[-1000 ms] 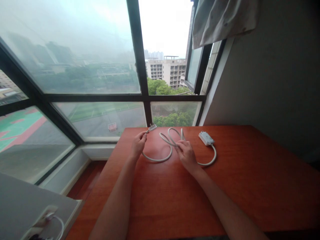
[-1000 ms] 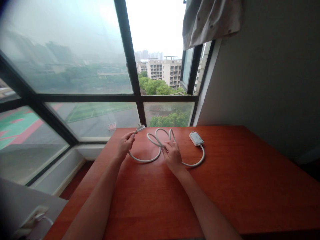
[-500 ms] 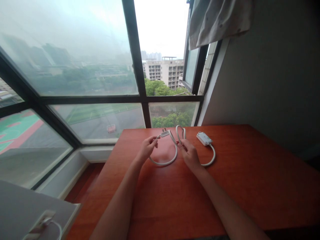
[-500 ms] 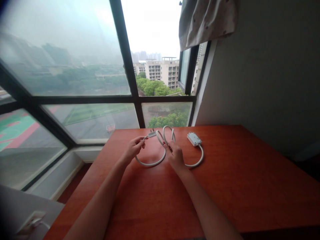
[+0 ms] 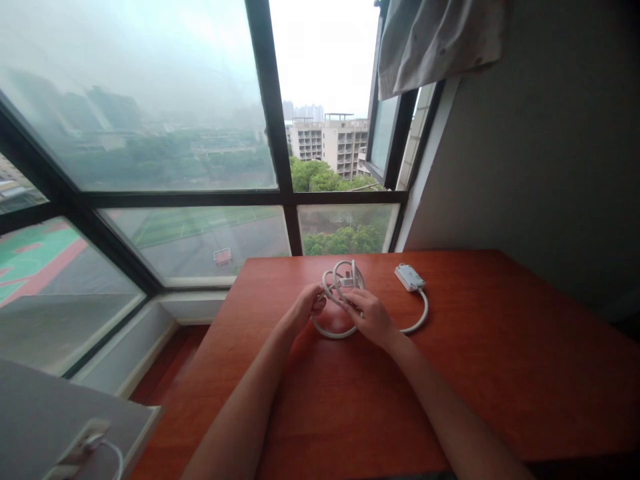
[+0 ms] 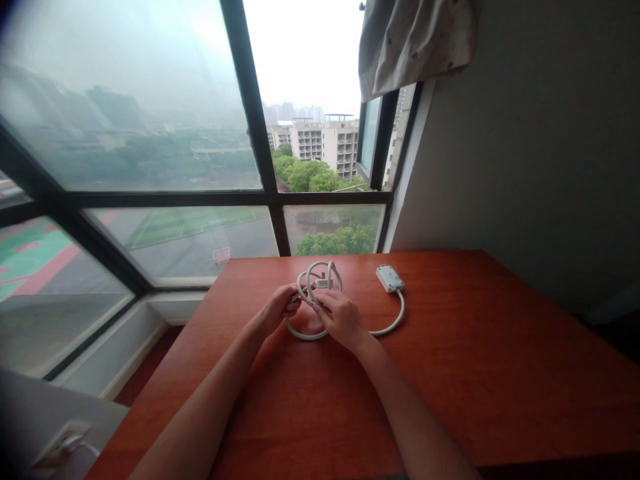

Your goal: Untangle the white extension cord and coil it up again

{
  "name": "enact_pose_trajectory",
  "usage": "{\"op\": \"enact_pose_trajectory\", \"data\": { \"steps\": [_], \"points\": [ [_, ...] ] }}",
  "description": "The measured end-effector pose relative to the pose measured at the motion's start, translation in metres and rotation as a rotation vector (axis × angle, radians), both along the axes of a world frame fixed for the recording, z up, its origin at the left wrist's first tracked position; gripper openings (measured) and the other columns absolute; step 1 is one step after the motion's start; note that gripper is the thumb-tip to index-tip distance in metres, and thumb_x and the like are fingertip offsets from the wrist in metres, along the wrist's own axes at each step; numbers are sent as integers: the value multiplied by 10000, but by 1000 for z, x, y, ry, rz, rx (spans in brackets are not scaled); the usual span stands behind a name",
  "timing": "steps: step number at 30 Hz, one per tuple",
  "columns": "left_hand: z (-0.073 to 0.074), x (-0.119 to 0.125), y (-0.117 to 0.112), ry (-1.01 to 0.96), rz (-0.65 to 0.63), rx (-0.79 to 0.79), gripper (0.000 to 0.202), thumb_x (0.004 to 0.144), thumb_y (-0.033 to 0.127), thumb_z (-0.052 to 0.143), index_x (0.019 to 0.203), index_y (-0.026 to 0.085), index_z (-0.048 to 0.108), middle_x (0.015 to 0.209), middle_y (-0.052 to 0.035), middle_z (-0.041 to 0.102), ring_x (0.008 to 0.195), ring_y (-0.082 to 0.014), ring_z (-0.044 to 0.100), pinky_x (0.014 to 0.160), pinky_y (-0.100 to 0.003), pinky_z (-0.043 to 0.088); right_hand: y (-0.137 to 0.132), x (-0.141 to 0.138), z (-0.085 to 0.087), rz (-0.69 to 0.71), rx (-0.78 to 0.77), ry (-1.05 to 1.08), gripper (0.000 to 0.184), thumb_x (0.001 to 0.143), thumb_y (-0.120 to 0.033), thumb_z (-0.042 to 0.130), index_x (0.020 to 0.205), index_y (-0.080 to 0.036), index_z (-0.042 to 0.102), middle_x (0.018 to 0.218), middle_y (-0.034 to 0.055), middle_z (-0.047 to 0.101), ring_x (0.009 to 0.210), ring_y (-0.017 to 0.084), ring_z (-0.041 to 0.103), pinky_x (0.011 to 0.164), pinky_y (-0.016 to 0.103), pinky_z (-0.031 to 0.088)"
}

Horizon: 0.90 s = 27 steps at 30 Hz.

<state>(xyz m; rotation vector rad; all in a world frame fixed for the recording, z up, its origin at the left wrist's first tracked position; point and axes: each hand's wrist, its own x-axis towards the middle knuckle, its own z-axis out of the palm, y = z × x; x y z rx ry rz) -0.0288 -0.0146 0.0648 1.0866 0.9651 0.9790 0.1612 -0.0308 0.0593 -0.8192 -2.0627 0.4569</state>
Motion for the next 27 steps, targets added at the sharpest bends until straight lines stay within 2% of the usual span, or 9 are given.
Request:
{"op": "enact_pose_trajectory", "data": {
  "steps": [3,7,11,13,15,18,21,24,27],
  "points": [
    [2,1,-2,91,92,25,487,742,611,619,797,128,599,519,86,287,424,-43,201,418,-195,113,-2,2,1,16,35,-72,243,944,-251,494,1109,-256,673,1203,61,671,1131,220,605,970,364,475],
    [3,6,-1,249,217,110,500,687,598,686,799,112,660,481,83,318,415,-46,259,426,-202,168,0,4,0,-2,48,-74,281,942,-210,461,1140,-263,653,1176,63,677,1088,223,628,923,365,510],
    [3,3,1,197,298,106,406,704,494,675,823,106,687,466,95,270,404,-40,223,419,-199,129,5,8,-4,-203,49,107,384,920,-142,421,1248,-262,579,1182,77,652,1057,223,627,901,372,525],
    [3,0,1,122,292,83,363,710,450,671,811,101,678,471,102,246,402,-33,190,417,-196,105,7,9,-5,-338,34,212,414,908,-145,432,1293,-249,541,1181,96,637,992,224,633,831,365,550],
    [3,-2,1,34,255,65,344,712,430,677,808,100,670,480,106,232,405,-27,163,415,-193,90,8,9,-7,-387,-4,263,430,900,-160,458,1319,-237,515,1157,103,637,935,221,635,785,360,560],
    [5,-1,-2,-64,178,60,363,731,453,686,819,101,668,500,104,238,412,-22,151,415,-188,84,9,6,-9,-293,-48,219,370,888,-215,522,1255,-225,562,1092,98,657,953,235,627,838,391,540],
    [9,5,-6,-65,128,80,421,764,522,672,805,103,666,504,96,252,413,-23,168,418,-189,91,7,0,-9,-195,-107,221,315,864,-339,602,1155,-219,617,1109,104,647,1039,261,592,882,408,514],
    [13,12,-10,-9,91,110,473,761,575,664,779,102,681,489,86,280,412,-32,203,421,-195,118,6,-5,-8,-142,-241,394,362,837,-447,633,1124,-227,636,1174,96,624,1087,253,578,855,372,524],
    [14,18,-8,30,141,158,443,739,547,690,782,107,712,524,25,461,482,-72,391,470,-198,275,7,-6,-5,-126,-361,574,370,767,-447,706,1048,-208,681,1135,90,650,1069,249,597,860,351,516]
  ]
}}
